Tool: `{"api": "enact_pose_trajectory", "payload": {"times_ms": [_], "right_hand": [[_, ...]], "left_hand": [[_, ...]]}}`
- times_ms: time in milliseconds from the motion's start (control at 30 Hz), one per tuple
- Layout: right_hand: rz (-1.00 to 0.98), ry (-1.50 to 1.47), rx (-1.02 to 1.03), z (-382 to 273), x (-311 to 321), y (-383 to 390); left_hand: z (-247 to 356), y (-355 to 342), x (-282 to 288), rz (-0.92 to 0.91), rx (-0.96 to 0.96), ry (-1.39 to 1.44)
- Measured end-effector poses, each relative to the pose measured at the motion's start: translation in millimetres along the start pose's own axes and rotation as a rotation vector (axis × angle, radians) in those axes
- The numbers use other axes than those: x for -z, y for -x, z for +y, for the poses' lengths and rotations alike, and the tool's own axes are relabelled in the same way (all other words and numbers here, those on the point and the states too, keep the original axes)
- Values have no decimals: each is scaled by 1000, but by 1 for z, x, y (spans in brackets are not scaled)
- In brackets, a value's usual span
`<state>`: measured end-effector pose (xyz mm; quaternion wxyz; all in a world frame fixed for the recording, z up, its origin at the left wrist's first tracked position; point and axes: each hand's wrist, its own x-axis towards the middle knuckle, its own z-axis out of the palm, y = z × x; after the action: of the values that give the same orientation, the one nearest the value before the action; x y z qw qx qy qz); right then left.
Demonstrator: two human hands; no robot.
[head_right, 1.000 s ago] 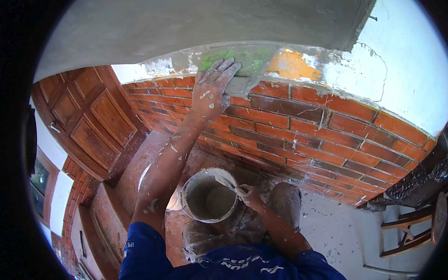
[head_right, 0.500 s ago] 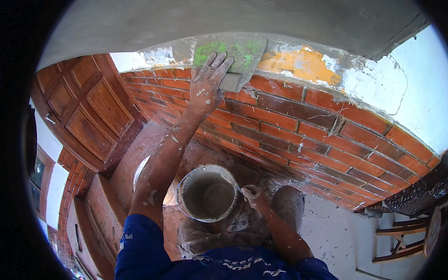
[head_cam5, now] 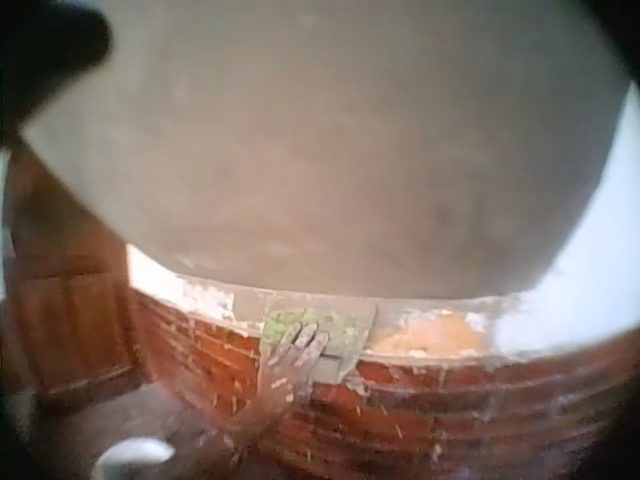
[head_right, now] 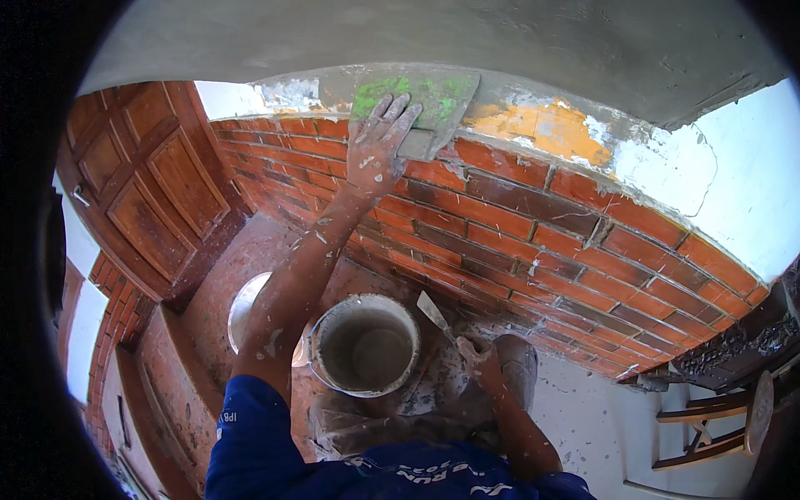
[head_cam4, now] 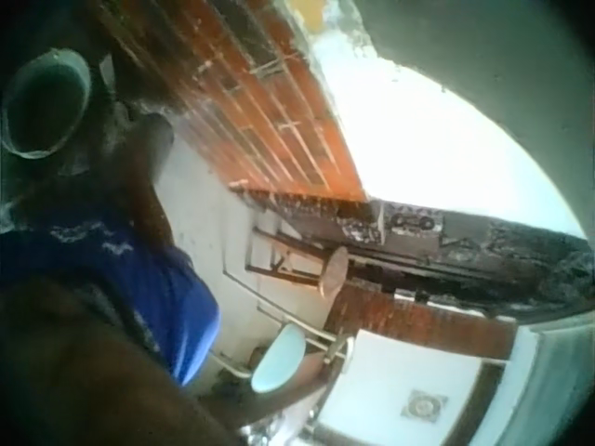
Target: The person applies plaster or mortar to a brick wall using a trowel and a hawk.
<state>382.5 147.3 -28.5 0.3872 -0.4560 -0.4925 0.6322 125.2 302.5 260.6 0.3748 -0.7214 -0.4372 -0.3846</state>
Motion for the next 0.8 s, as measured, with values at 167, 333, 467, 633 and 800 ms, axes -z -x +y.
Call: {"api": "enact_pose_trajectory", "payload": {"times_ms": [167,333,467,633,800], "right_hand": [[25,-17,6,13,-1,0],[61,-56,-11,7,-10,-1],[4,9,-28,7,-7,-2],[40,34,26,6,-16,2],[46,-32,22,16,-16,4]], "left_hand": [[3,2,-21,32,29,-75],[3,16,-22,13,-12,-69],[4,34,0,-154,-20,-25],[3,13,27,-180,-15,3],[12,5,5,-77,24,-14]]}}
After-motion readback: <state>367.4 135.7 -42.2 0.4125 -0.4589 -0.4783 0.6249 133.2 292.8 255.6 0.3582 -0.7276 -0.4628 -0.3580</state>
